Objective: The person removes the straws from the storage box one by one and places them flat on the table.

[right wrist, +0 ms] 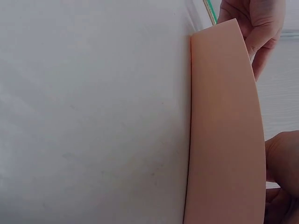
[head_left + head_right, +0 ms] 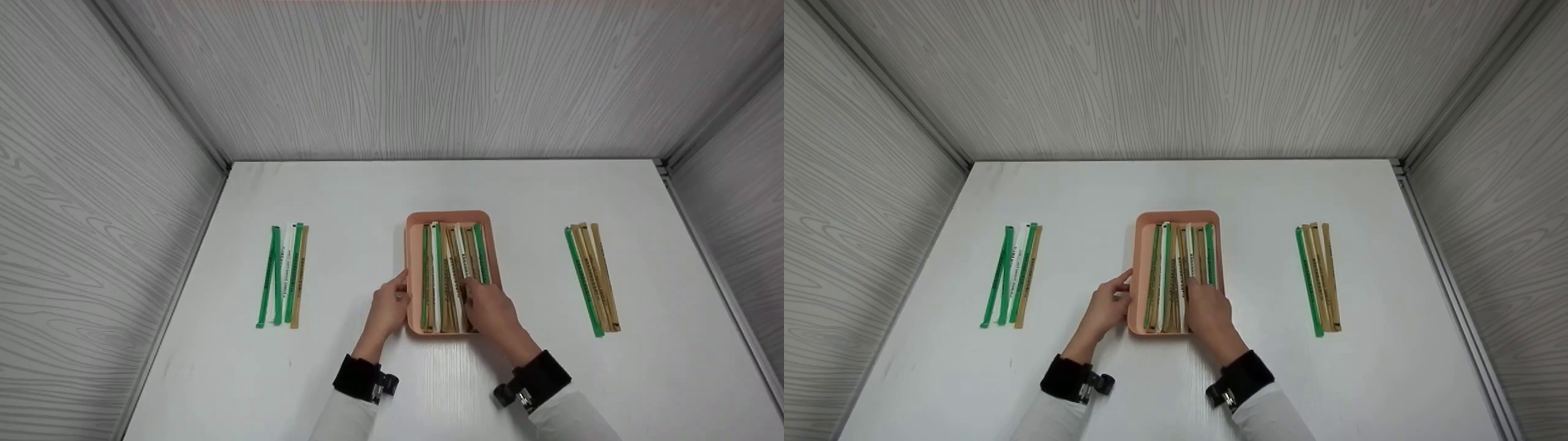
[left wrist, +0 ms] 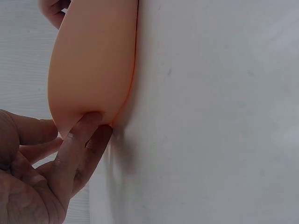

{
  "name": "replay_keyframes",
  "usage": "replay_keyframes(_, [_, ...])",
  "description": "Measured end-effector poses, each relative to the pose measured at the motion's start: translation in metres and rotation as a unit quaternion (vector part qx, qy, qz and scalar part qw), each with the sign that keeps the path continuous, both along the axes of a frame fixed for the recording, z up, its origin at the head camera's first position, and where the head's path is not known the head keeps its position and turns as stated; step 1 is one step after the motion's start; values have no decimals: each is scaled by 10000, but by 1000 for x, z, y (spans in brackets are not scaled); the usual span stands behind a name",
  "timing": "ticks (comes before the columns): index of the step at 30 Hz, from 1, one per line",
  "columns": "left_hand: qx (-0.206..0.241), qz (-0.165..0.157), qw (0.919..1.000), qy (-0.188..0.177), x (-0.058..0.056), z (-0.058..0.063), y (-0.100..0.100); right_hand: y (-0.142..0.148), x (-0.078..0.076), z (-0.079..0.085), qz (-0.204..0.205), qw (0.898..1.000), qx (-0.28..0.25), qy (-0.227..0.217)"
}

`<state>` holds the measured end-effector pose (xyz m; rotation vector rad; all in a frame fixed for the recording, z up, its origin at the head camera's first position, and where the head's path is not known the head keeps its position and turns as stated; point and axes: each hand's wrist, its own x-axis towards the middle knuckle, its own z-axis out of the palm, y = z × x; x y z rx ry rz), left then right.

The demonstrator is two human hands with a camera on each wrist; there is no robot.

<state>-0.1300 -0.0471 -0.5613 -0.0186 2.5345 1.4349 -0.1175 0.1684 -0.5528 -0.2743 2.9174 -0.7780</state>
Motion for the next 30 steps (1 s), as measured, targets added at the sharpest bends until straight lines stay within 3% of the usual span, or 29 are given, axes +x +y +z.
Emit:
replay_keyframes(11, [-37,55,9999,-78,-2,-1,1,6,4,13,-365,9929,818,786])
replay_keyframes(18, [-108,52,9999,-65,-1,0,2,13,4,23,-438,9930,1022,396])
replay_keyframes(23, [-42,31,10000,-21,0,0,2,21,5,29,-490,9936,947,369])
replay_keyframes(30, [163,14,9998,71,2,1,0,39,7,36,-799,9950,454,397])
